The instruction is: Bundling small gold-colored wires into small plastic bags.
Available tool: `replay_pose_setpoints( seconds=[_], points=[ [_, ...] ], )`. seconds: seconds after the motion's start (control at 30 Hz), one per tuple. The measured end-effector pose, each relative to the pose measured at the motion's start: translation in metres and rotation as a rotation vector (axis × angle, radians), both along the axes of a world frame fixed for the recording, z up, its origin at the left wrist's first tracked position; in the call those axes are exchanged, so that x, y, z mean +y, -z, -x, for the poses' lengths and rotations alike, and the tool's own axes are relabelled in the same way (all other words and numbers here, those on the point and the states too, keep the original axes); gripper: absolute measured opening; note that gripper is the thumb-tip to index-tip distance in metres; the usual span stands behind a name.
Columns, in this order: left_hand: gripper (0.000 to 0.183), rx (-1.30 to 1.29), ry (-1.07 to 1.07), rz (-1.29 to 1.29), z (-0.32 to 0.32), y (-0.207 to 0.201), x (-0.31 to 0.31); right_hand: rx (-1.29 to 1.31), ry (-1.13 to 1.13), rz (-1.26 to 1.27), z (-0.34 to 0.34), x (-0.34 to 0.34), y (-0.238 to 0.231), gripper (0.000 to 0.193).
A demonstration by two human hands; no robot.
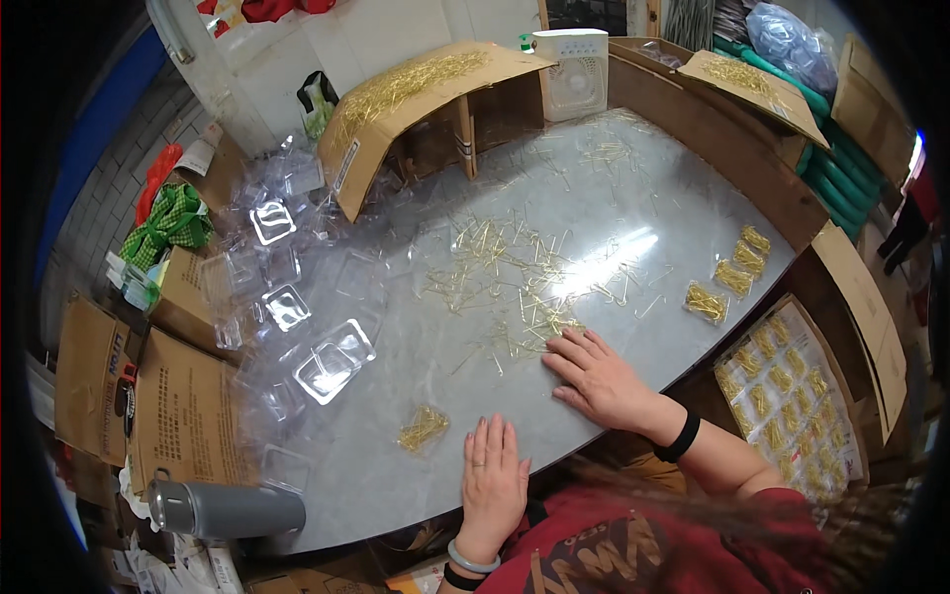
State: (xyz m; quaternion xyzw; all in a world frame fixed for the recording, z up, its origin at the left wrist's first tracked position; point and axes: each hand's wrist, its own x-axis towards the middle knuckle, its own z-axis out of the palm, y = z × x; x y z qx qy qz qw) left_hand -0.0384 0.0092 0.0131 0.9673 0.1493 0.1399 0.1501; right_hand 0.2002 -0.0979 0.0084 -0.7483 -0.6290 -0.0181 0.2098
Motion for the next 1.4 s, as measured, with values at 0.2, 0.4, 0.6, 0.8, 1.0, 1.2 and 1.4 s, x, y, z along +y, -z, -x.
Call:
replay_pose_setpoints(
  seconds=[0.2,0.4,0.6,0.8,1.0,1.2,1.4],
  points=[
    [0.058,0.043,-0.001,0.011,-0.004,0.0,0.001,0.018,-0.135,-0.076,0.013,0.003,-0.012,0.045],
    [0.057,0.057,0.022,-0.026,-0.007,0.001,0.003,0.041,0.054,-0.108,0.009,0.01,-0.004,0.05],
    [0.054,0.01,0.042,0.033,-0.009,-0.001,0.005,0.007,-0.07,-0.096,0.013,0.008,-0.011,0.052],
    [0.054,-0.012,0.019,0.064,-0.01,-0.001,0.005,0.109,-0.072,-0.099,0.005,0.015,-0.005,0.046],
    [0.052,0.003,0.025,0.078,-0.013,-0.002,0.004,0.218,-0.021,-0.161,0.008,0.005,-0.008,0.041],
    [0.054,-0.009,0.033,0.102,-0.019,-0.003,0.005,0.141,0.005,-0.149,-0.001,0.003,0.001,0.047],
    [0.058,-0.012,0.028,0.115,-0.021,-0.005,0.006,0.21,-0.108,-0.123,-0.003,0.0,0.0,0.034]
  ],
)
